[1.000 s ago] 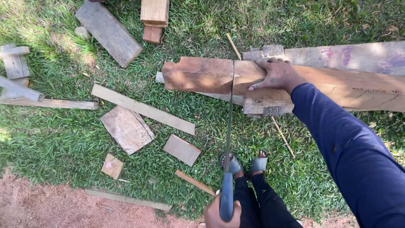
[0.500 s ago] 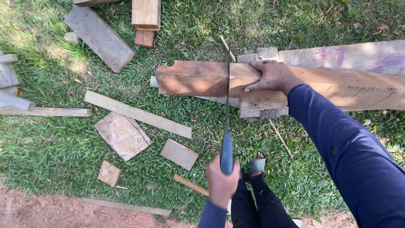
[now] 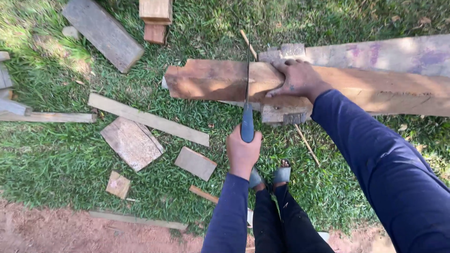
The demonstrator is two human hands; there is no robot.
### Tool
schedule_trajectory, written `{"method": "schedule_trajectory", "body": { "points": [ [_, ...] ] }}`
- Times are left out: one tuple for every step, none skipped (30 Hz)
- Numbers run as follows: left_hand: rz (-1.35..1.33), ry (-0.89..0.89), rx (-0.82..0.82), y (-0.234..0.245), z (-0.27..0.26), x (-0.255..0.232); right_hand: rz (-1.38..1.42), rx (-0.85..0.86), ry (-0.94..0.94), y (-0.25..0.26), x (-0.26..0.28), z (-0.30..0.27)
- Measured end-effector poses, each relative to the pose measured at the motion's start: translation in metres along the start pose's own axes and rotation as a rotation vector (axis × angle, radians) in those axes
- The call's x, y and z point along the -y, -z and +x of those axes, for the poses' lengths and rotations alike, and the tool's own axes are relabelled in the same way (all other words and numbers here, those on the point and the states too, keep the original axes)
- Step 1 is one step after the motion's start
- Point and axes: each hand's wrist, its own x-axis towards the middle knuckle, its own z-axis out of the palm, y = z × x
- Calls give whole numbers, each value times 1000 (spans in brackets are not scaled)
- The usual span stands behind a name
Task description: Saw through a wooden plank using a hand saw while it rests on a wooden bench outdoors.
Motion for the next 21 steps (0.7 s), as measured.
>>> {"method": "schedule_trajectory", "body": {
  "points": [
    [4,1,-1,2,-11,4,4,0,1,-27,1,-3],
    [-10,44,16,0,-7,2,-99,-22,19,-42,-3,10],
    [-25,87,34,-2,-1,0,-202,-44,35,-55,-8,25],
    [-17,100,42,-1,-1,-4,-193,-30,32,-39,6,19],
    [18,90,39,-1,0,-7,-117,22,-46,-25,19,15],
    [59,76,35,1,1,-7,-38,71,-124,-12,34,12],
    [71,84,44,0,-6,5,-24,81,-129,-16,34,8],
    [49,40,23,-2,-8,13,-11,100,-127,-11,34,12],
    [27,-5,2,-3,-10,21,2,118,-125,-5,34,14],
    [26,-18,-2,1,-23,23,0,105,-124,-9,33,16],
    [-47,26,21,5,-34,26,-1,92,-118,-13,31,19],
    [-122,88,41,7,-51,28,-6,97,-104,-18,30,20],
    [-125,93,31,20,-74,23,-10,100,-95,-11,29,22],
    [-180,95,59,36,-101,20,-14,123,-113,-9,31,20],
    [-235,96,87,50,-128,16,-19,147,-131,-7,32,19],
    [-236,90,86,54,-153,40,-20,140,-131,-5,37,17],
    [-155,175,41,57,-177,64,-10,131,-124,-2,42,14],
    [-80,268,3,58,-204,87,-4,131,-123,0,43,8],
    [-85,269,9,58,-198,86,-10,133,-128,1,39,12],
    [-48,262,33,60,-200,84,-11,107,-111,-2,39,11],
    [-11,256,57,63,-202,82,-12,81,-94,-6,38,8]
  ]
}}
